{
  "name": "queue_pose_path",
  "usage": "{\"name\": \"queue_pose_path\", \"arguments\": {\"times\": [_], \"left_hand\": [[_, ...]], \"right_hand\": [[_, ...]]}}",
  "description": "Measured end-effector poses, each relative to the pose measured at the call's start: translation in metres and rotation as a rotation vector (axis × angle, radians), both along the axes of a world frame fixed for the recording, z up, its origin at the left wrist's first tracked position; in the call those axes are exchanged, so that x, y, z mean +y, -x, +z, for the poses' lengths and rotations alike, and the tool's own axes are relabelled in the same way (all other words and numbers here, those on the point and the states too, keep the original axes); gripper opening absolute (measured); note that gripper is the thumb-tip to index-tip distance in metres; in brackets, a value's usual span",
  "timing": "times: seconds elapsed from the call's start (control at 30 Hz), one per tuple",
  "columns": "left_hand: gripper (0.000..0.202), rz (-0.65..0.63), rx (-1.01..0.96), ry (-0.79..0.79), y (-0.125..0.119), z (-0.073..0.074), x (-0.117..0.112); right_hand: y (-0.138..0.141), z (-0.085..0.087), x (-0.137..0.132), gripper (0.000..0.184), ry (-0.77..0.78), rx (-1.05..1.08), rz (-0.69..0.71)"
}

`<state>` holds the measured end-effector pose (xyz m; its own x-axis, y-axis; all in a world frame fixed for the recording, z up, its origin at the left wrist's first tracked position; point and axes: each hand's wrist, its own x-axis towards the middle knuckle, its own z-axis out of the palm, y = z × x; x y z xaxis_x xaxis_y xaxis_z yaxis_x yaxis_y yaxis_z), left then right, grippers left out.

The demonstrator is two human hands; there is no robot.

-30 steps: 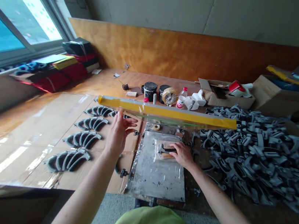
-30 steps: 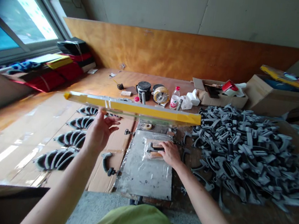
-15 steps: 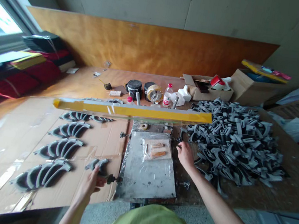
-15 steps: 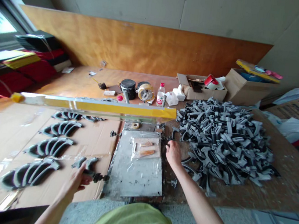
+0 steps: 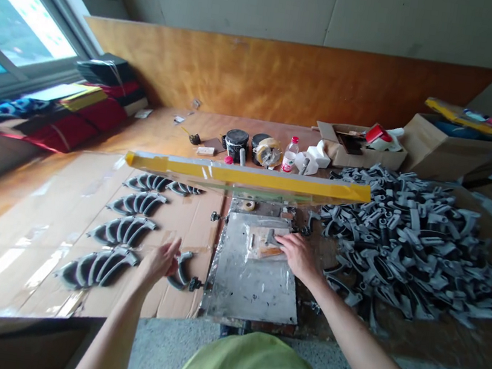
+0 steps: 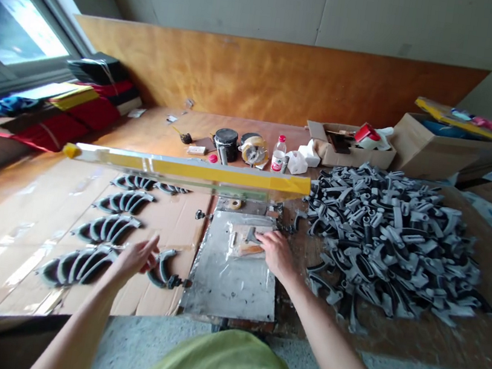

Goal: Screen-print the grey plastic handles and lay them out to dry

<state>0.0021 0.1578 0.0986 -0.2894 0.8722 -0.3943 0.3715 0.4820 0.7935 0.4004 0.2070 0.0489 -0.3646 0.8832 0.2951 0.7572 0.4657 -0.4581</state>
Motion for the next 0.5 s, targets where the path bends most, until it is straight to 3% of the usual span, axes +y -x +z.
{"name": "queue_pose_path", "arguments": {"times": [0.07, 0.17, 0.27, 0.37, 0.5], "left_hand": [[0.052, -0.01, -0.074, -0.211, -0.016, 0.04, 0.026], [0.045, 0.052, -0.255, -0.58, -0.047, 0.1, 0.057], [0.043, 0.118, -0.321, -0.761, -0.067, 0.137, 0.075], [0.049, 0.095, -0.223, -0.762, -0.073, 0.144, 0.078], [0.044, 0.066, -0.216, -0.671, -0.067, 0.127, 0.05]], "right_hand": [[0.024, 0.009, 0.003, 0.03, 0.028, -0.081, 0.135], [0.042, 0.014, 0.008, 0.028, 0.055, -0.185, 0.177], [0.047, 0.016, 0.006, 0.03, 0.076, -0.271, 0.157], [0.048, 0.015, -0.006, 0.037, 0.057, -0.365, 0.113], [0.031, 0.015, -0.016, 0.049, -0.022, -0.301, 0.049]]}}
